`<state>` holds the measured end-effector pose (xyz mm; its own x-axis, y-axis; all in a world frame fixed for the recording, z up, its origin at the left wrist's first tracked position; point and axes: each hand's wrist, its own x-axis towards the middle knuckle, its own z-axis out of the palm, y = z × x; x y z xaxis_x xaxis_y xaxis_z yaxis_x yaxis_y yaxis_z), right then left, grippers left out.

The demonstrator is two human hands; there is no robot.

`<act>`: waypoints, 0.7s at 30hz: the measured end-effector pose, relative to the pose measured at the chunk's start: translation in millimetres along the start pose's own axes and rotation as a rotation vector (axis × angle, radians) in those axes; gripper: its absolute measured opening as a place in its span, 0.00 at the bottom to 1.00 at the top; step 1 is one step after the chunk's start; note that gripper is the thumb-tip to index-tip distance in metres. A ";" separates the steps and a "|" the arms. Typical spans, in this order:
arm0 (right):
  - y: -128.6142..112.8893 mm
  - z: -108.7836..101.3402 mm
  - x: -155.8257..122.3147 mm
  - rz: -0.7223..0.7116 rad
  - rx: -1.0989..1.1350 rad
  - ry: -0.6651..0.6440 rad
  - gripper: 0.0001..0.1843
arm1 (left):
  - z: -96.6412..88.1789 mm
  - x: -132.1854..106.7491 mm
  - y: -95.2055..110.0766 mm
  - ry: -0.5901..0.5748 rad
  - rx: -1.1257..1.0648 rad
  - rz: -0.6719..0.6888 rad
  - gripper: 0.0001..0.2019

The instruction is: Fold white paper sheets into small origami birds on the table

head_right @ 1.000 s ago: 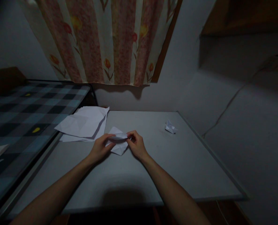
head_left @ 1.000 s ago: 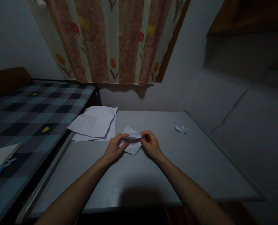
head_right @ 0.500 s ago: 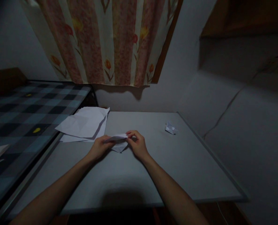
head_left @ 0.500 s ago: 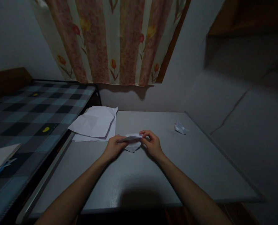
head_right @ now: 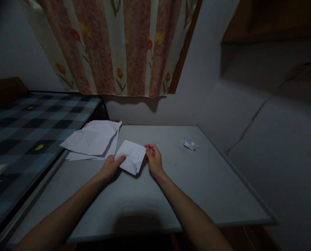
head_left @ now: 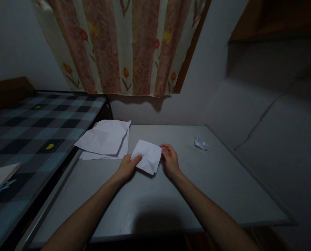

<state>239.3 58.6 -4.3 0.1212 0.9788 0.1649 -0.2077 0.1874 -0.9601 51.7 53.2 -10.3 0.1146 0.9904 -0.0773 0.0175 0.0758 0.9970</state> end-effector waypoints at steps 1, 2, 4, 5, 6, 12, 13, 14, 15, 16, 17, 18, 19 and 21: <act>0.2 0.1 -0.8 0.043 0.059 -0.038 0.15 | -0.6 1.1 0.2 0.043 -0.028 0.001 0.26; 0.3 0.4 -1.7 0.083 0.110 -0.075 0.18 | -1.3 2.0 0.8 0.077 -0.047 0.004 0.27; 0.6 2.3 -3.9 0.138 0.162 -0.130 0.27 | -2.5 3.0 2.6 0.105 -0.053 0.009 0.29; 0.8 4.0 -5.1 0.150 0.165 -0.151 0.31 | -2.8 3.2 3.3 0.102 -0.043 0.008 0.29; 1.2 5.9 -6.3 0.158 0.159 -0.175 0.34 | -2.9 3.1 3.6 0.091 -0.029 0.006 0.30; 6.7 15.1 -10.1 0.120 0.029 -0.238 0.20 | -0.5 -0.8 -1.3 -0.016 0.180 0.172 0.27; 7.9 15.2 -9.7 0.117 -0.005 -0.230 0.18 | -0.2 -2.1 -1.9 -0.003 0.246 0.252 0.27; 9.2 14.9 -9.1 0.114 -0.028 -0.218 0.16 | -0.1 -3.6 -2.2 0.023 0.321 0.341 0.31; 10.4 14.1 -8.2 0.106 -0.041 -0.201 0.15 | 0.0 -5.1 -2.2 0.055 0.406 0.432 0.36; 11.5 13.1 -7.3 0.095 -0.045 -0.173 0.15 | 0.1 -6.7 -1.8 0.083 0.498 0.522 0.43; 12.4 12.0 -6.3 0.084 -0.045 -0.139 0.15 | 0.2 -8.1 -1.1 0.104 0.595 0.613 0.48; 13.3 11.0 -5.5 0.075 -0.048 -0.105 0.15 | 0.5 -9.3 -0.2 0.114 0.687 0.701 0.50; 14.0 10.1 -4.8 0.068 -0.053 -0.076 0.14 | 0.9 -10.2 0.6 0.117 0.767 0.781 0.50; 15.2 8.8 -4.1 0.057 -0.070 -0.058 0.14 | 2.1 -11.1 1.9 0.112 0.884 0.904 0.41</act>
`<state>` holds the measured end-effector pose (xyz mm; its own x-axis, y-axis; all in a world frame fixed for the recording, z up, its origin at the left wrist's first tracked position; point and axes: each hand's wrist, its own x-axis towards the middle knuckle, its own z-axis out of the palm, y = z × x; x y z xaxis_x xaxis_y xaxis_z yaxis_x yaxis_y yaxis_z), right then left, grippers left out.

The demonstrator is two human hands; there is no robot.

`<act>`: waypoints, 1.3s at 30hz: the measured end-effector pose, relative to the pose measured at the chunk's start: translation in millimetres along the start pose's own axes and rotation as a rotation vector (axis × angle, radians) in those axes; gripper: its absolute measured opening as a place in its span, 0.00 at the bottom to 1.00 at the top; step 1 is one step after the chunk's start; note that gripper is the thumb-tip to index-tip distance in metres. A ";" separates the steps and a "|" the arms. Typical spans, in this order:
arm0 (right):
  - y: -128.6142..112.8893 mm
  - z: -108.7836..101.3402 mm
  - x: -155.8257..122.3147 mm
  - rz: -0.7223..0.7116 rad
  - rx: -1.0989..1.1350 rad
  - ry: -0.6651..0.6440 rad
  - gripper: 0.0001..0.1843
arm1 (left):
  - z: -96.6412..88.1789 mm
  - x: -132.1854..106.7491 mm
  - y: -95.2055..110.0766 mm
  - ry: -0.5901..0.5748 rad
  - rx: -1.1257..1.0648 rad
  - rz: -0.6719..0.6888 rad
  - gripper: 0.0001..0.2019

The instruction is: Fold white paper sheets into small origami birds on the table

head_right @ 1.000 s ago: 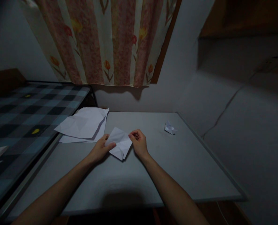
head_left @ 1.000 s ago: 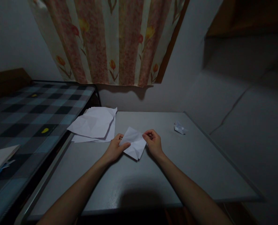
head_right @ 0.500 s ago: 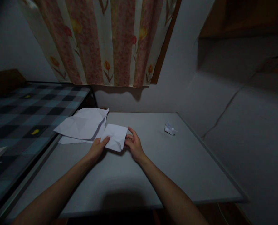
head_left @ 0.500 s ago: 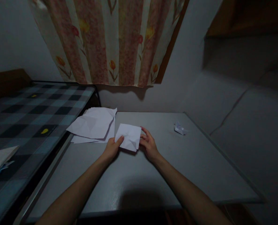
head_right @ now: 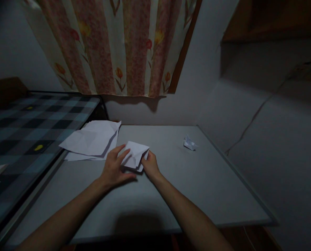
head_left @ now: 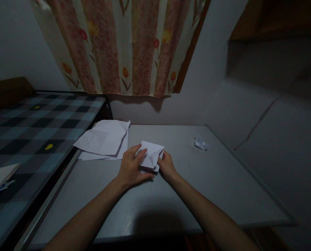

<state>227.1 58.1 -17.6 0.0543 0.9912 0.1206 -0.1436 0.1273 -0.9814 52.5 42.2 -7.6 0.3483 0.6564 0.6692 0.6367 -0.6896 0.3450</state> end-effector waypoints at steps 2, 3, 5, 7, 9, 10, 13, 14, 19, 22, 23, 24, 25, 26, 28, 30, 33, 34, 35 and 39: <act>1.4 -0.6 -0.2 -0.011 -0.040 -0.029 0.13 | 0.5 0.7 0.3 -0.022 0.084 0.081 0.27; 2.1 -0.8 -0.5 -0.021 -0.077 -0.043 0.13 | 0.7 0.8 -0.1 -0.043 0.122 0.116 0.21; 3.1 -1.7 -1.3 -0.051 -0.205 -0.048 0.12 | 0.5 0.7 -1.9 -0.074 0.185 0.206 0.14; 2.2 -3.8 -1.7 -0.082 -0.369 -0.028 0.12 | -0.9 -0.2 -3.9 -0.048 0.225 0.310 0.14; -1.2 -7.1 -1.7 -0.100 -0.527 -0.019 0.13 | -2.9 -1.3 -5.6 0.049 0.241 0.372 0.16; -3.8 -9.3 -1.5 -0.106 -0.604 -0.022 0.13 | -3.9 -1.8 -6.4 0.110 0.243 0.365 0.17; -12.6 -17.8 -0.3 -0.169 -0.841 -0.046 0.16 | -5.8 -2.5 -9.5 0.259 0.243 0.201 0.17; -14.9 -21.1 0.3 -0.210 -0.912 -0.066 0.17 | -6.4 -2.3 -10.9 0.272 0.249 0.114 0.15; -14.6 -39.6 6.5 -0.414 -1.081 -0.223 0.22 | -12.2 1.6 -17.8 -0.013 0.341 -0.080 0.08; -10.6 -48.8 11.2 -0.460 -1.153 -0.337 0.21 | -14.9 5.1 -17.5 -0.267 0.410 0.020 0.07; -10.3 -51.3 12.3 -0.470 -1.176 -0.381 0.20 | -15.0 6.0 -16.7 -0.332 0.418 0.054 0.08; -10.8 -53.4 13.2 -0.479 -1.193 -0.425 0.20 | -14.8 6.7 -15.9 -0.389 0.414 0.085 0.08; -12.0 -55.3 13.8 -0.483 -1.199 -0.467 0.19 | -14.4 7.0 -15.1 -0.440 0.402 0.107 0.08; -13.7 -56.8 14.1 -0.480 -1.197 -0.502 0.17 | -13.9 7.1 -14.7 -0.483 0.386 0.115 0.09; -17.9 -59.3 14.2 -0.448 -1.169 -0.542 0.13 | -13.1 6.6 -14.9 -0.539 0.349 0.096 0.09; -21.0 -61.2 14.5 -0.389 -1.140 -0.535 0.11 | -12.6 5.6 -16.4 -0.548 0.310 0.051 0.07; -22.0 -63.7 16.1 -0.329 -1.127 -0.496 0.10 | -10.6 4.1 -19.7 -0.527 0.264 -0.009 0.07; -21.8 -64.6 16.9 -0.322 -1.127 -0.490 0.09 | -9.5 3.8 -20.8 -0.523 0.260 -0.023 0.08; -21.5 -65.5 17.6 -0.317 -1.129 -0.489 0.10 | -8.3 3.5 -21.7 -0.521 0.261 -0.036 0.09; -21.6 -69.5 19.3 -0.282 -1.149 -0.475 0.17 | -4.4 2.7 -24.4 -0.503 0.223 -0.080 0.10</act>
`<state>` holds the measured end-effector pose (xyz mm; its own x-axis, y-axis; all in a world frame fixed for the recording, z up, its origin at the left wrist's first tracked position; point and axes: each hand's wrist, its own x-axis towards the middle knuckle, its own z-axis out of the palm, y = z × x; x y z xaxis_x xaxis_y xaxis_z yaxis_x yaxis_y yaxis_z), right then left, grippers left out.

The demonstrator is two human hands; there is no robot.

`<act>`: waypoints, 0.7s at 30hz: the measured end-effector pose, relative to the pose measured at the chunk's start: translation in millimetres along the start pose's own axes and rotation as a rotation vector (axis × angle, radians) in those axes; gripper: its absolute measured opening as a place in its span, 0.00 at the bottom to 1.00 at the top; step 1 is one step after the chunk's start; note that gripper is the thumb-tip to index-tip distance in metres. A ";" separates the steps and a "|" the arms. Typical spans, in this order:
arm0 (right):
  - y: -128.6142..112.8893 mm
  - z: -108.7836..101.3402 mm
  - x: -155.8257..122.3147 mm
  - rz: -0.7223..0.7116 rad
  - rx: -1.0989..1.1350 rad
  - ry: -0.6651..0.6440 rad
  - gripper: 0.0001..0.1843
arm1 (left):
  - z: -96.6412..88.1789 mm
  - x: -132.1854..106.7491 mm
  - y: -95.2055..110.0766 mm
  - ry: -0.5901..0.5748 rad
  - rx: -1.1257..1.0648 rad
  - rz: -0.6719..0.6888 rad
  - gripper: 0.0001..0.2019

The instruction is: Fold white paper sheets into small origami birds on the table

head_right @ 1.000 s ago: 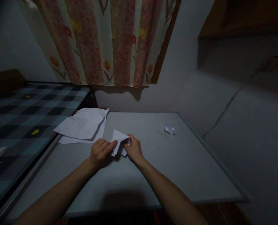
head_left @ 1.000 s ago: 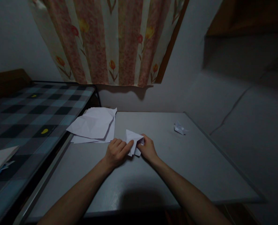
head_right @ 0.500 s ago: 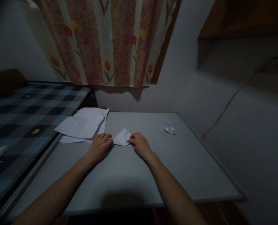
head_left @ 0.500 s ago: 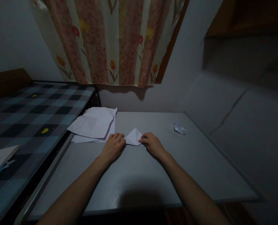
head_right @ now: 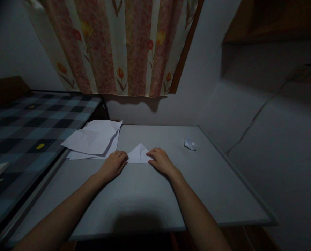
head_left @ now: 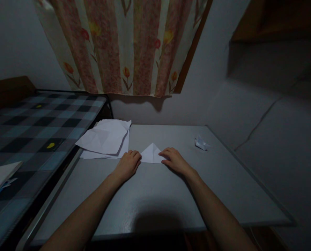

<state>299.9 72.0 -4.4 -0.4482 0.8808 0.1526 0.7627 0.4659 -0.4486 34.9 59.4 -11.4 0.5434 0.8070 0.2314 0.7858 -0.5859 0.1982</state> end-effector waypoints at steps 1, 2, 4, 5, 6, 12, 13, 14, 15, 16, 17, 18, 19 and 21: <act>0.5 -0.5 -0.3 0.007 -0.003 -0.003 0.18 | 0.4 0.2 -0.4 0.006 -0.021 -0.001 0.12; 0.7 -1.0 -0.5 0.010 -0.004 -0.005 0.19 | 0.6 0.4 -0.7 0.009 -0.037 -0.001 0.15; 0.1 -1.6 -0.8 0.004 -0.007 -0.007 0.19 | 0.2 0.9 -1.1 0.009 -0.054 0.002 0.21; -0.6 -1.9 -0.8 -0.007 -0.015 -0.008 0.16 | -0.2 1.3 -1.0 0.007 -0.057 0.003 0.23; -1.5 -2.1 -0.7 -0.021 -0.028 -0.007 0.13 | -0.9 1.6 -0.6 0.006 -0.057 0.005 0.23; -5.9 -4.9 -2.9 -0.111 -0.028 0.016 0.13 | -8.5 -0.1 3.5 -0.002 0.027 0.077 0.12; -6.2 -5.9 -3.6 -0.106 -0.009 0.013 0.13 | -10.1 -1.2 4.0 -0.002 0.033 0.092 0.11; -6.4 -6.8 -4.1 -0.098 0.017 0.005 0.12 | -11.5 -2.3 4.2 -0.002 0.028 0.103 0.11; -6.5 -7.8 -4.4 -0.089 0.050 -0.008 0.10 | -12.4 -3.3 4.2 0.000 0.011 0.113 0.11; -6.3 -8.6 -4.6 -0.080 0.087 -0.026 0.06 | -12.8 -4.1 4.0 0.004 -0.012 0.119 0.10; -6.0 -9.1 -4.5 -0.070 0.121 -0.045 0.03 | -12.4 -4.5 3.5 0.013 -0.038 0.117 0.09; -5.3 -9.3 -4.3 -0.053 0.142 -0.056 0.05 | -11.2 -4.6 2.9 0.027 -0.060 0.105 0.09; -4.4 -9.0 -4.1 -0.028 0.145 -0.054 0.09 | -9.3 -4.3 2.0 0.044 -0.078 0.086 0.10; -2.0 -7.4 -3.7 0.035 0.105 -0.010 0.09 | -4.5 -2.9 0.0 0.081 -0.099 0.040 0.12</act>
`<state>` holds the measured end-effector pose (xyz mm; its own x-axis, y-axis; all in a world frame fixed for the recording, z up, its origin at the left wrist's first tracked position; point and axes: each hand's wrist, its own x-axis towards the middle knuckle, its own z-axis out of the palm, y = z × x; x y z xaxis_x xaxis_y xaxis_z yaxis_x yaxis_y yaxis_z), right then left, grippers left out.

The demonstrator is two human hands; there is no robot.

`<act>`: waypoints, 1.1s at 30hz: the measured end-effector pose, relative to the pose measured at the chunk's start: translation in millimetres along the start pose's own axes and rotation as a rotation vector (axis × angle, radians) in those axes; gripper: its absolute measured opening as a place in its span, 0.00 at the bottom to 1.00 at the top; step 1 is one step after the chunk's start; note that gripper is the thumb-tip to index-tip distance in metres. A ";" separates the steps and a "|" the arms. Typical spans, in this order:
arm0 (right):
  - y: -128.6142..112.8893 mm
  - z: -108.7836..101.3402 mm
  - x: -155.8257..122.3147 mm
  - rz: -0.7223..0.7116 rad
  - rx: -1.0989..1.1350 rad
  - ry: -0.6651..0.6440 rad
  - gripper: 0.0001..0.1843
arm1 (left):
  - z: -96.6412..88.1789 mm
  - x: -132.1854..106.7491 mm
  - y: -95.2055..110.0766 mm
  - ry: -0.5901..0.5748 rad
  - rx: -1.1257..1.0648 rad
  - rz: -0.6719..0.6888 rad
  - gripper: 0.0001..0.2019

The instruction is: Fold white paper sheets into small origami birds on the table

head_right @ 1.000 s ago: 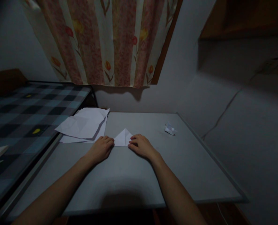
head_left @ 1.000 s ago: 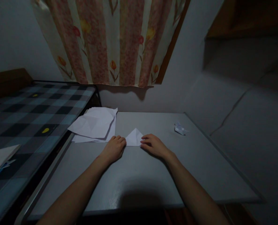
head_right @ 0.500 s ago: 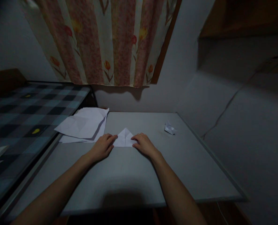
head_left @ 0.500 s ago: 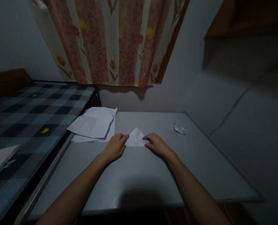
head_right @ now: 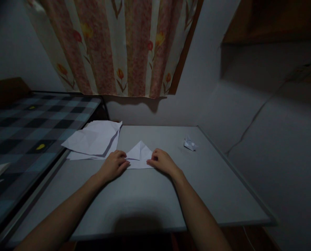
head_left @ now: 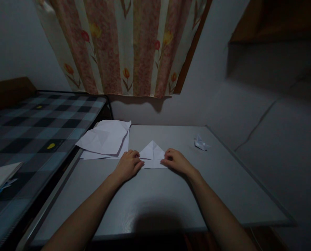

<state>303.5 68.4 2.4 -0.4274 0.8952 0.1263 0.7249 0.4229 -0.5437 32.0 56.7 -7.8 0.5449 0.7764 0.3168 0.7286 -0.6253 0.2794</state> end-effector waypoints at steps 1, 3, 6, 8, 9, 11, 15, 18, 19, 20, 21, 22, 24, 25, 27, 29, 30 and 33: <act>1.4 1.0 0.1 0.027 -0.027 0.034 0.07 | 2.4 0.6 -1.1 0.014 -0.005 -0.018 0.12; 4.2 3.1 0.0 0.066 -0.059 0.090 0.13 | 6.3 1.5 -2.6 0.017 -0.012 -0.031 0.10; 8.2 5.6 0.5 0.087 -0.072 0.112 0.20 | 8.7 1.7 -3.0 -0.007 -0.008 -0.026 0.11; 11.5 6.8 2.1 0.101 -0.078 0.129 0.13 | 9.5 1.2 -3.5 -0.007 -0.018 -0.032 0.18; 13.5 7.1 3.4 0.116 -0.064 0.153 0.10 | 10.1 0.9 -4.3 0.003 -0.035 -0.038 0.22; 17.5 7.5 6.4 0.169 0.029 0.240 0.10 | 11.3 0.3 -6.9 0.048 -0.105 -0.059 0.28; 22.1 6.0 11.4 0.294 0.515 0.446 0.09 | 11.1 0.3 -10.5 0.153 -0.390 -0.137 0.33; 20.1 3.2 11.4 0.396 0.904 0.475 0.12 | 7.2 1.2 -7.5 0.193 -0.691 -0.279 0.33; 19.0 2.1 10.8 0.431 0.996 0.465 0.12 | 5.9 1.5 -5.8 0.190 -0.817 -0.341 0.33; 18.0 1.0 10.2 0.467 1.069 0.454 0.12 | 5.0 1.7 -4.2 0.179 -0.950 -0.397 0.34; 17.3 0.0 9.5 0.505 1.120 0.445 0.11 | 4.4 1.9 -2.8 0.162 -1.081 -0.444 0.35; 17.0 -1.0 9.0 0.537 1.153 0.442 0.10 | 4.3 2.1 -1.8 0.148 -1.197 -0.482 0.36; 17.3 -2.4 8.6 0.565 1.184 0.446 0.09 | 5.0 2.4 -1.0 0.146 -1.355 -0.532 0.37; 17.8 -2.7 8.7 0.561 1.191 0.441 0.08 | 5.6 2.5 -1.1 0.162 -1.401 -0.546 0.36; 19.2 -2.4 9.2 0.543 1.213 0.377 0.08 | 6.5 2.5 -1.7 0.213 -1.484 -0.553 0.34; 20.2 -1.0 10.0 0.539 1.234 0.261 0.09 | 6.6 2.3 -2.1 0.259 -1.576 -0.541 0.34; 20.5 0.0 10.3 0.539 1.236 0.211 0.10 | 6.3 2.1 -2.3 0.271 -1.615 -0.535 0.34; 19.9 2.9 10.4 0.541 1.246 0.175 0.12 | 4.7 1.6 -2.4 0.276 -1.654 -0.529 0.32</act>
<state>311.9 85.7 -9.5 -0.1080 0.9519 -0.2867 -0.2229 -0.3043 -0.9261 33.1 59.8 -12.2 0.2027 0.9790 -0.0224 -0.4554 0.1145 0.8829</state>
